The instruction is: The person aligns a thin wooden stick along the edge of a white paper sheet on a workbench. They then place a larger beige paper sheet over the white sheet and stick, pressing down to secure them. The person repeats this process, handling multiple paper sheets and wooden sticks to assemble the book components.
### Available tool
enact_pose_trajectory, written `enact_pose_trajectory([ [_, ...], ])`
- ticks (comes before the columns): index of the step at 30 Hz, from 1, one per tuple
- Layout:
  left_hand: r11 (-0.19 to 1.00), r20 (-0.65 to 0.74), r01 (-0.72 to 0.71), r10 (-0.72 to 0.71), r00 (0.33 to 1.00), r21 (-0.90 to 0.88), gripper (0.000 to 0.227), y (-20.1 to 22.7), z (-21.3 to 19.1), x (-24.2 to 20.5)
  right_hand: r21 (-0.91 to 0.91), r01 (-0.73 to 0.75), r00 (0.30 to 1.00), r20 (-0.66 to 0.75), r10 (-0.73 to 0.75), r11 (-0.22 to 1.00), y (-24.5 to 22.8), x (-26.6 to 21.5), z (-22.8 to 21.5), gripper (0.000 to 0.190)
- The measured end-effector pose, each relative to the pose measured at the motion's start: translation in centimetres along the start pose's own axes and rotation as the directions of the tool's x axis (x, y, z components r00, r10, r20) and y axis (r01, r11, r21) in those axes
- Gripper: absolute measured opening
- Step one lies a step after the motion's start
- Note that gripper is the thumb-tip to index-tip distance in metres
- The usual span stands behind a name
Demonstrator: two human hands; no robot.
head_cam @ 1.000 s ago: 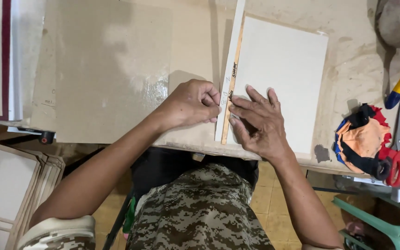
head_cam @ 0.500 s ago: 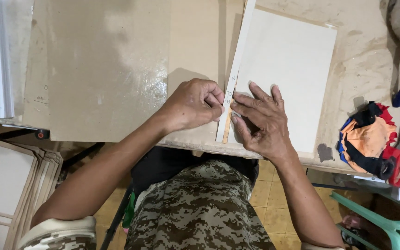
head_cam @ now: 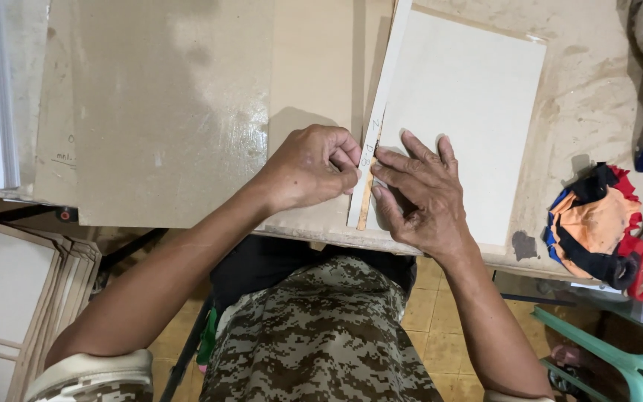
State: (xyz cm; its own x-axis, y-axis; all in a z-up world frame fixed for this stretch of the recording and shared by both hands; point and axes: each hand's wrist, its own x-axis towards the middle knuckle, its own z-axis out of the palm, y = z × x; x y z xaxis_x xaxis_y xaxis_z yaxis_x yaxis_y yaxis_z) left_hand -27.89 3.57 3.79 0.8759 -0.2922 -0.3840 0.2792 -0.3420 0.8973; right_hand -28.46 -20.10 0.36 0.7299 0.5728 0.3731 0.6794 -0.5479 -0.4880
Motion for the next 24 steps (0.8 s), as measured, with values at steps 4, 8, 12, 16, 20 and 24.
enact_pose_trajectory([
  [4,1.0,-0.013,0.002,-0.002,1.0,-0.026,0.022,0.0,0.1,-0.1,0.011,-0.007,1.0,0.004,0.007,1.0,-0.1,0.0,0.0,0.018],
  [8,1.0,-0.023,-0.014,0.013,1.0,-0.025,0.022,-0.2,0.3,-0.1,0.074,-0.09,0.996,0.01,0.09,0.993,-0.1,-0.4,0.3,0.035],
  [12,1.0,-0.024,-0.023,0.022,0.999,-0.015,0.022,-0.5,0.4,0.2,0.056,-0.168,0.985,0.031,0.167,0.984,-0.9,-0.4,0.6,0.061],
  [16,0.998,-0.045,-0.068,0.069,0.997,0.007,0.026,-0.6,0.6,-0.1,0.074,-0.192,0.981,0.042,0.189,0.979,-1.8,-0.2,0.2,0.06],
  [20,0.976,-0.127,-0.101,0.127,0.984,0.193,0.033,0.1,-0.7,0.0,-0.037,-0.224,0.968,0.106,0.227,0.974,-2.1,0.4,-0.2,0.064],
  [24,0.688,0.022,-0.633,0.67,0.742,0.355,0.047,0.3,-3.1,-0.7,-0.008,-0.28,0.945,0.174,0.277,0.96,-2.1,0.4,-0.2,0.065],
])
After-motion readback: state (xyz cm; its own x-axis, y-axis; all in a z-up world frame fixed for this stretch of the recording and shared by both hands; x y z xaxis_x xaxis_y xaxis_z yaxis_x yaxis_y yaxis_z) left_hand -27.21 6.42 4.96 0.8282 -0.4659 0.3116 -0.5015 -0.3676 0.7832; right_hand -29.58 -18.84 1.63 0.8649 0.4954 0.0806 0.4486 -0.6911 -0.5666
